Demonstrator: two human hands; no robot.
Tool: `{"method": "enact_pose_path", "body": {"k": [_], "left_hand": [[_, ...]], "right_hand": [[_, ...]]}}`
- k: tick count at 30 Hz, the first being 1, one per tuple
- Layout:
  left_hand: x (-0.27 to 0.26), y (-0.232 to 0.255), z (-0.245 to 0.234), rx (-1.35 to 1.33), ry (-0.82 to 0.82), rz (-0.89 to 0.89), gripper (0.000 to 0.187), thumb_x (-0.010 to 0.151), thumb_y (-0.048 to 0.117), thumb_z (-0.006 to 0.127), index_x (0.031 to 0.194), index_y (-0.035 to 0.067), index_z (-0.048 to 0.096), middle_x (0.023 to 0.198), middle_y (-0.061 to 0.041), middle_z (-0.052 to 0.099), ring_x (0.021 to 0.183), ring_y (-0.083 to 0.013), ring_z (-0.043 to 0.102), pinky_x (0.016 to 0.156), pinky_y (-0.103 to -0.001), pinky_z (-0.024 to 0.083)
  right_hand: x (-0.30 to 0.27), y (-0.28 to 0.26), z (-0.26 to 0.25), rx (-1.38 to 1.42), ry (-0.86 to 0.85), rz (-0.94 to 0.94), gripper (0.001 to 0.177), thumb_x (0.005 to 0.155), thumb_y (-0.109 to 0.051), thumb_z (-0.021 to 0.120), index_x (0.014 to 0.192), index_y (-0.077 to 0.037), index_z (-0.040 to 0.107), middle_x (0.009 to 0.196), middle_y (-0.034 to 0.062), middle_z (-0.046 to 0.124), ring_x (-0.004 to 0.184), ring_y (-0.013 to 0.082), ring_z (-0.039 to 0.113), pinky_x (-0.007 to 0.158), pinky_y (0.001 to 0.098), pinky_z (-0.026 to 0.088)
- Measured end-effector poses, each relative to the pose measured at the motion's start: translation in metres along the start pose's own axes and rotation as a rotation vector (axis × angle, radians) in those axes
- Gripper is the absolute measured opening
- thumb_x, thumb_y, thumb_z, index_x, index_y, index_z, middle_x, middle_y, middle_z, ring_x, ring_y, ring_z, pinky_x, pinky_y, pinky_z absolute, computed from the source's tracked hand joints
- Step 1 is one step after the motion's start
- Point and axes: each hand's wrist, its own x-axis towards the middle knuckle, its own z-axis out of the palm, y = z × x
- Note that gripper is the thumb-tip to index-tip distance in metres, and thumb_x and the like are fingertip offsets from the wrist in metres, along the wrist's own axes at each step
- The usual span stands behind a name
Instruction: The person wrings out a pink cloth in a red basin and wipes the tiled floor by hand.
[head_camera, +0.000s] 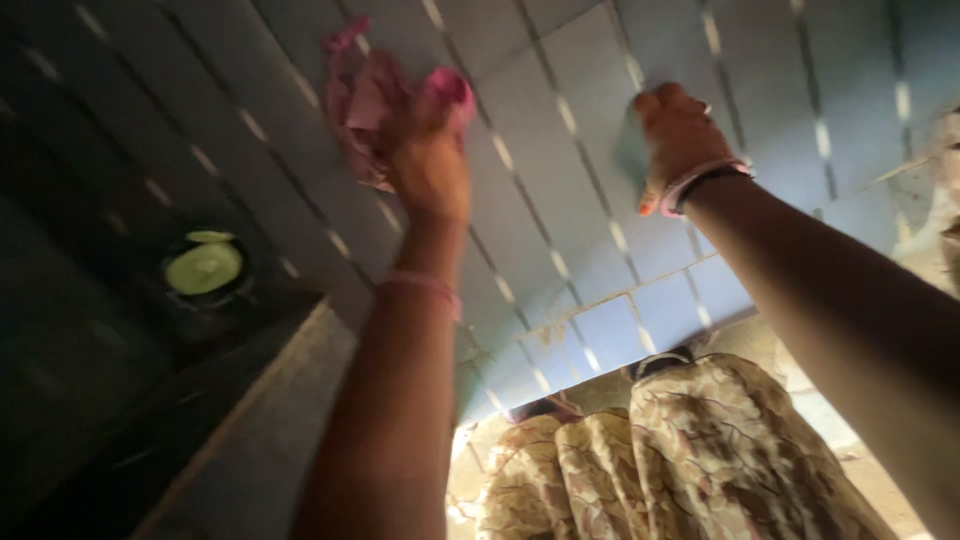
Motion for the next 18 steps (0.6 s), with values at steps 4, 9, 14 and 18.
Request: {"method": "enact_pose_path", "body": {"k": [4,9,14,18], "left_hand": [[-0.03,0.004,-0.023,0.11,-0.048,0.314,0.015,0.094,0.013,0.073,0.108,0.008,0.075,0.129,-0.008,0.068,0.121,-0.0233,0.064,0.106,-0.05,0.049],[0.01,-0.016,-0.045,0.128,-0.024,0.219,0.015,0.093,0.007,0.079,0.107,0.011,0.074,0.125,-0.008,0.068,0.118,-0.0274,0.065,0.103,-0.041,0.056],[-0.015,-0.018,-0.027,-0.228,-0.067,-0.258,0.048,0.085,0.006,0.078,0.127,0.016,0.059,0.12,-0.003,0.063,0.115,-0.0264,0.06,0.101,-0.04,0.051],[-0.072,0.016,-0.053,0.14,-0.356,0.373,0.025,0.096,0.01,0.068,0.121,0.015,0.067,0.124,-0.004,0.067,0.12,-0.0231,0.063,0.105,-0.037,0.052]], "right_hand": [[0.008,-0.007,0.001,-0.032,-0.008,0.012,0.12,0.032,-0.01,0.107,0.135,-0.009,0.047,0.142,0.0179,0.046,0.133,0.0449,0.045,0.104,0.0471,0.048],[0.012,0.0,0.01,-0.068,0.008,-0.007,0.112,0.035,-0.014,0.106,0.132,-0.006,0.05,0.141,0.0188,0.049,0.133,0.0436,0.049,0.107,0.0455,0.049],[0.006,-0.006,0.008,-0.018,0.045,-0.035,0.113,0.035,-0.011,0.105,0.133,-0.008,0.05,0.14,0.0182,0.05,0.133,0.0434,0.049,0.107,0.0467,0.049],[0.001,-0.005,0.003,-0.011,0.031,0.0,0.113,0.035,-0.009,0.105,0.134,-0.01,0.05,0.142,0.0176,0.048,0.133,0.0442,0.048,0.105,0.0474,0.05]]}}
